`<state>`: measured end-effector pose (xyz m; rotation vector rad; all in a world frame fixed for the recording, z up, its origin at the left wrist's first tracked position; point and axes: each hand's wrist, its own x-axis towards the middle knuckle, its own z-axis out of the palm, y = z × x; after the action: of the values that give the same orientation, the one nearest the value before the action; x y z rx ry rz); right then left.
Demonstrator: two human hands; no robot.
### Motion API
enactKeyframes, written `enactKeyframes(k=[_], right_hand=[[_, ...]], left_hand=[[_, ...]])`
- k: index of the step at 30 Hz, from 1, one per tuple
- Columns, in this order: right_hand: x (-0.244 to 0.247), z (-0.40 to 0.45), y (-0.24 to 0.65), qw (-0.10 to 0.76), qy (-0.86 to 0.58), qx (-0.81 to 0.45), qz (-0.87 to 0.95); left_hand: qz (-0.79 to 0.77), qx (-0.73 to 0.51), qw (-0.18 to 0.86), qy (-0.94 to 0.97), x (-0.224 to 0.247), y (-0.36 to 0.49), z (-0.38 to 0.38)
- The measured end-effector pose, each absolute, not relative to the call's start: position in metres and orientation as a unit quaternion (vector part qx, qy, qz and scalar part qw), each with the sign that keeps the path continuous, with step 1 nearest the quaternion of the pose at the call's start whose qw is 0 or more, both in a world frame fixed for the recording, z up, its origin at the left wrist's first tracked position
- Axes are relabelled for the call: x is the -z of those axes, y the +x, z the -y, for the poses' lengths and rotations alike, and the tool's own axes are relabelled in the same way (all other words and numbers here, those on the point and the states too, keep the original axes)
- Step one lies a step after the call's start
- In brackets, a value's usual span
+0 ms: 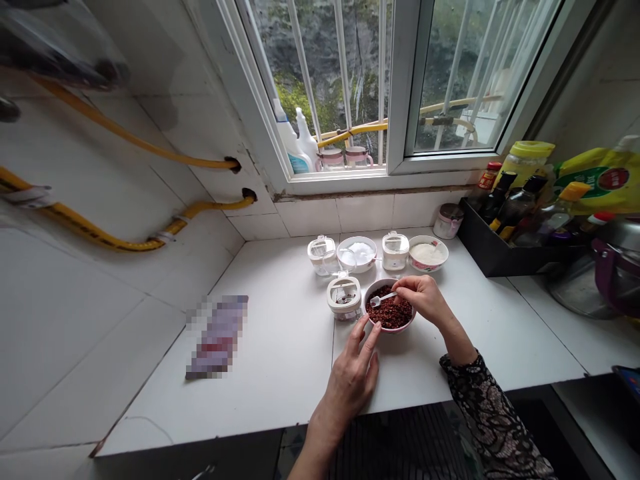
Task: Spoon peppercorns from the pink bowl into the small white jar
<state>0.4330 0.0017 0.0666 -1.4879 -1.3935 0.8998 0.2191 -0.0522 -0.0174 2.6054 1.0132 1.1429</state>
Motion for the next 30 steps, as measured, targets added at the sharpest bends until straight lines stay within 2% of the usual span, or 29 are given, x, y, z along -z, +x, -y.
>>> enactKeyframes(k=[15,18,21,26,30], right_hand=[[-0.075,-0.007,0.440,0.521,-0.541,-0.441,0.491],[-0.079,-0.010,0.428,0.549,-0.519,-0.393,0.525],[-0.079,-0.009,0.411,0.562,-0.489,-0.287,0.602],[-0.073,-0.002,0.398,0.451,-0.421,-0.114,0.779],[-0.077,0.000,0.415,0.474,-0.454,-0.105,0.747]], left_hand=[[-0.336,-0.373,0.057,0.863,0.020,0.219,0.050],[-0.334,-0.376,0.060,0.862,0.021,0.220,0.050],[-0.334,-0.378,0.061,0.861,0.022,0.220,0.050],[-0.328,-0.380,0.063,0.863,0.024,0.220,0.050],[-0.333,-0.375,0.066,0.863,0.021,0.219,0.050]])
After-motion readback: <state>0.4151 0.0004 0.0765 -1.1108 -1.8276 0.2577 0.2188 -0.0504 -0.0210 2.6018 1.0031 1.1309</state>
